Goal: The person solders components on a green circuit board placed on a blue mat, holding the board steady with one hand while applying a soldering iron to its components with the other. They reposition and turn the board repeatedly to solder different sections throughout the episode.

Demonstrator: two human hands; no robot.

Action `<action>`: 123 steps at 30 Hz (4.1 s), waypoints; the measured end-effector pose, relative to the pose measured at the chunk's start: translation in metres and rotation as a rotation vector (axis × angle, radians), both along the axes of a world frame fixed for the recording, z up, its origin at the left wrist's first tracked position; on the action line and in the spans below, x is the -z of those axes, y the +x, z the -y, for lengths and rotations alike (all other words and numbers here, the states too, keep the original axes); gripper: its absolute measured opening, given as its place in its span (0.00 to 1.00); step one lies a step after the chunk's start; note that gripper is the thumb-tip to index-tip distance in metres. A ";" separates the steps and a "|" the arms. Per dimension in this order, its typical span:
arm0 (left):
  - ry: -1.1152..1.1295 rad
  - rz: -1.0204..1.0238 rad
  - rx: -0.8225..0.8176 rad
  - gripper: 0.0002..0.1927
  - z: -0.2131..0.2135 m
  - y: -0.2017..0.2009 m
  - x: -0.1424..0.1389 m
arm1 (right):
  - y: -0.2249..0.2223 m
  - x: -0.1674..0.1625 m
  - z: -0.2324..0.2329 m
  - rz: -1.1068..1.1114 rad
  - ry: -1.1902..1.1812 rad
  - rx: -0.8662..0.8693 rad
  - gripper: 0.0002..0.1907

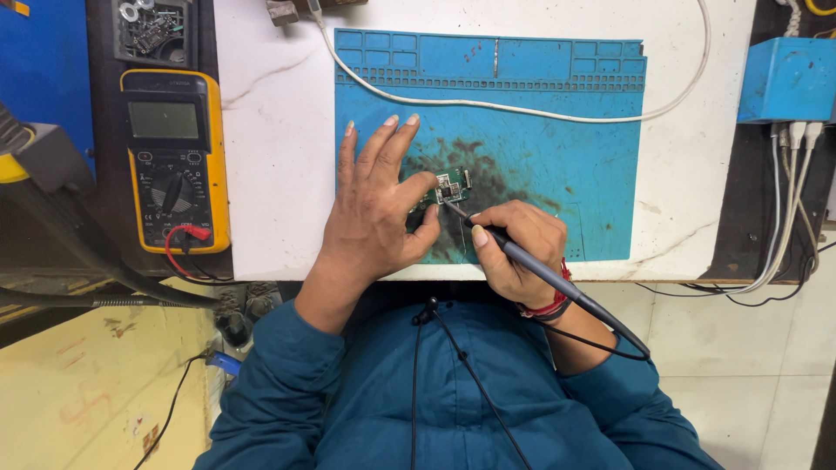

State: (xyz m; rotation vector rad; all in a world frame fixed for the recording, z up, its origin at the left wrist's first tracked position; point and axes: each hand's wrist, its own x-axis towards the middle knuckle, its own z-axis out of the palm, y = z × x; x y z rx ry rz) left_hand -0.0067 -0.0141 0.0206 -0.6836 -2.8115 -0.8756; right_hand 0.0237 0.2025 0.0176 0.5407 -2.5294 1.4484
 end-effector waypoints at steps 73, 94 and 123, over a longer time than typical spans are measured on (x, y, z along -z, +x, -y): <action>-0.016 -0.004 0.003 0.13 0.001 0.000 0.003 | 0.000 0.000 0.001 -0.006 0.001 -0.014 0.04; -0.012 0.003 0.000 0.13 0.002 0.001 0.002 | 0.000 0.000 0.000 -0.011 -0.011 -0.018 0.04; -0.016 -0.003 0.004 0.13 0.002 -0.001 0.003 | 0.000 0.002 0.001 -0.014 -0.009 -0.006 0.04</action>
